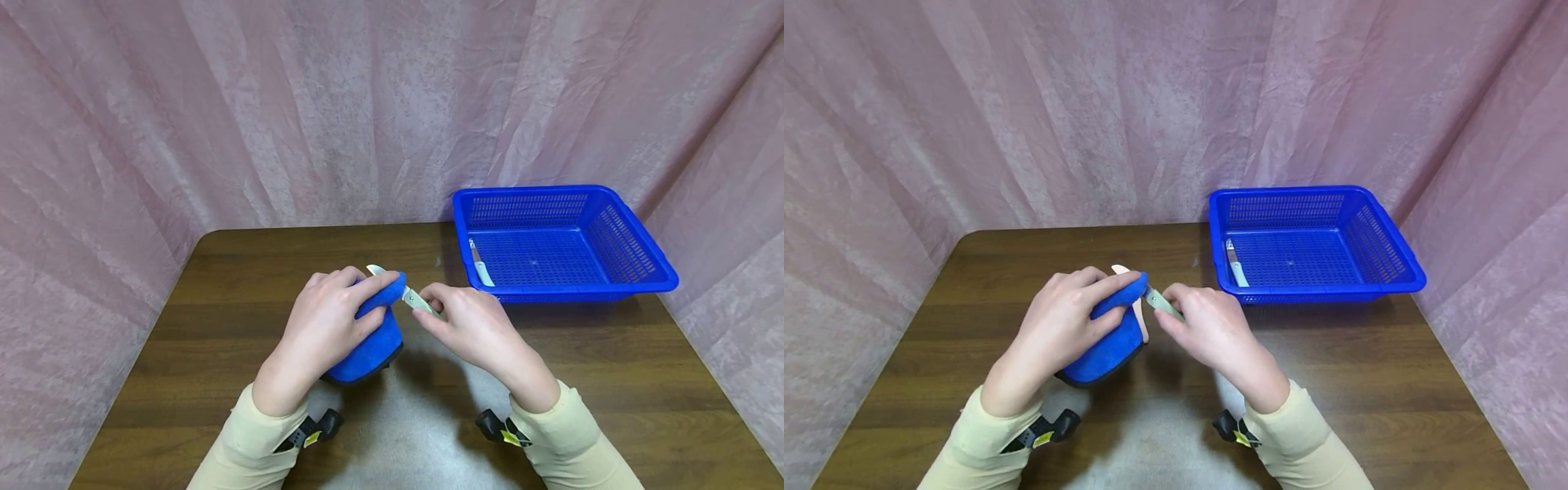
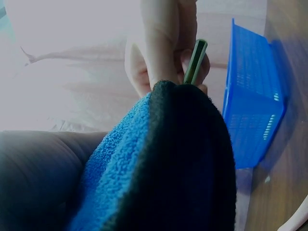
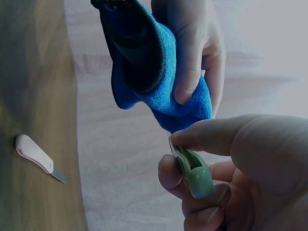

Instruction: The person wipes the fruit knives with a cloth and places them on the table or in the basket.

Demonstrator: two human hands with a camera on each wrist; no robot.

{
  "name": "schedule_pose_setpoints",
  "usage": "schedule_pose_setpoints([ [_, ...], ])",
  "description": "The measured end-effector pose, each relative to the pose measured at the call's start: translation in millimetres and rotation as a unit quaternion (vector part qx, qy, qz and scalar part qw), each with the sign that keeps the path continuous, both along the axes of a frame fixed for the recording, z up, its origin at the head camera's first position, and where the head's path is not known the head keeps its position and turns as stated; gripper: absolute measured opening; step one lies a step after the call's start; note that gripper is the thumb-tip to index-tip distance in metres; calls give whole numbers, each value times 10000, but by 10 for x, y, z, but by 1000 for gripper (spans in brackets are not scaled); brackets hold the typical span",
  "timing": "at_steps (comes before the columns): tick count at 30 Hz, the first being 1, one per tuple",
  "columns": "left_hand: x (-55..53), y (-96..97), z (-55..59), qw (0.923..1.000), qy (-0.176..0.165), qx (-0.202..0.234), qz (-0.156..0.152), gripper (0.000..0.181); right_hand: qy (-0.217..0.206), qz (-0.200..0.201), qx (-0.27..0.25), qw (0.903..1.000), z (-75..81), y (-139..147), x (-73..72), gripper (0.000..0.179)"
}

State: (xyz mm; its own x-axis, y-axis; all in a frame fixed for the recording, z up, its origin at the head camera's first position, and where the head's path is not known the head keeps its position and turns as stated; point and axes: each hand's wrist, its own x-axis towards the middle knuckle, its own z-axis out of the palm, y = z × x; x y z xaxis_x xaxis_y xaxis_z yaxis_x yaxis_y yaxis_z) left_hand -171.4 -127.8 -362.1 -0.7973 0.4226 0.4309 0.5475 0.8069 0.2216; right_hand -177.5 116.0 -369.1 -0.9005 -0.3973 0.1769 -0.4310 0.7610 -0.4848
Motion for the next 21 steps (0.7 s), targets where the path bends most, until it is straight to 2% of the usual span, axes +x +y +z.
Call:
schedule_pose_setpoints([
  [5,9,42,-30,9998,69,-15,-178,47,6,0,85,10000,-6,-1,-4,17],
  [11,20,55,-29,9997,-3,-89,-227,47,17,-2,122,9999,-6,0,-2,17],
  [21,-10,-5,-10,9998,-68,-152,48,48,5,-17,79,10000,-1,-2,9,16],
])
